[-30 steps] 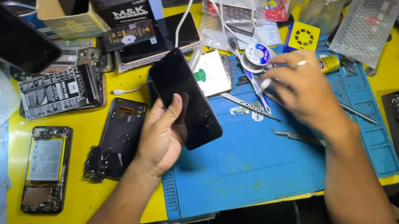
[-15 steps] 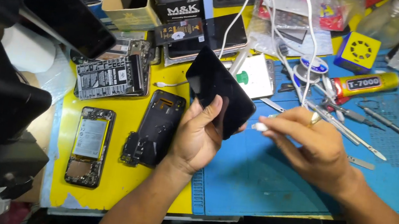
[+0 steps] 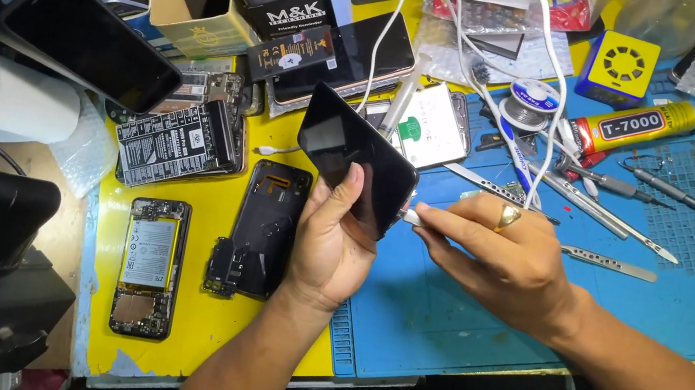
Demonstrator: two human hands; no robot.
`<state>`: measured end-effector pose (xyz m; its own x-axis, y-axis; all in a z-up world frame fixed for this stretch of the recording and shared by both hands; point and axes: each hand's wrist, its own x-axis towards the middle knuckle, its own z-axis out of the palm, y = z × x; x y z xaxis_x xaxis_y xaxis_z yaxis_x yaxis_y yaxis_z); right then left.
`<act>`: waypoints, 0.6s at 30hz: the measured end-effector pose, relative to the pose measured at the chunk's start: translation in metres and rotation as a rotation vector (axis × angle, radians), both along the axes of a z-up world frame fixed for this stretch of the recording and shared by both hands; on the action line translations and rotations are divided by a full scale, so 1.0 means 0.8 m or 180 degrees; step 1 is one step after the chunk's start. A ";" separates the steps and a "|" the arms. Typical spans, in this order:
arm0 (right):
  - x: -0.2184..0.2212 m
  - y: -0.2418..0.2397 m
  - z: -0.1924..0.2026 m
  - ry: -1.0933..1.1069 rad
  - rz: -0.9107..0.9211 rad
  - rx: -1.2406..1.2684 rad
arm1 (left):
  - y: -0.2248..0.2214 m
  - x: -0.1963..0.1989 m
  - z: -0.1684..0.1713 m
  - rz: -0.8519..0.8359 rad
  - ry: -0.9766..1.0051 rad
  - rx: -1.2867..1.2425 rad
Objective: Reassembling the internal components of a mobile phone, including installing the battery and the main frame.
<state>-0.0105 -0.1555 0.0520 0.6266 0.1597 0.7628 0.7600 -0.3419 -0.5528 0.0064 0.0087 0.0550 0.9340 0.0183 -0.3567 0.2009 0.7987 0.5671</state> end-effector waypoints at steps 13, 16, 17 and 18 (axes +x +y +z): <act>0.003 -0.010 -0.015 0.0159 -0.0035 -0.0368 | 0.006 -0.001 -0.051 0.0450 -0.1570 0.1006; -0.001 -0.009 -0.016 0.0347 -0.0036 -0.0291 | 0.007 -0.004 -0.062 0.0556 -0.1697 0.1187; 0.000 -0.008 -0.016 0.0346 -0.0055 -0.0274 | 0.006 -0.002 -0.064 0.0572 -0.1740 0.1223; 0.001 -0.008 -0.015 0.0345 -0.0074 -0.0256 | 0.006 -0.001 -0.066 0.0589 -0.1784 0.1259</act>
<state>-0.0096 -0.1617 0.0401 0.7090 0.2021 0.6757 0.6886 -0.4054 -0.6013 0.0059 0.0137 0.0023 0.9441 0.2232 0.2427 -0.3249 0.5044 0.8000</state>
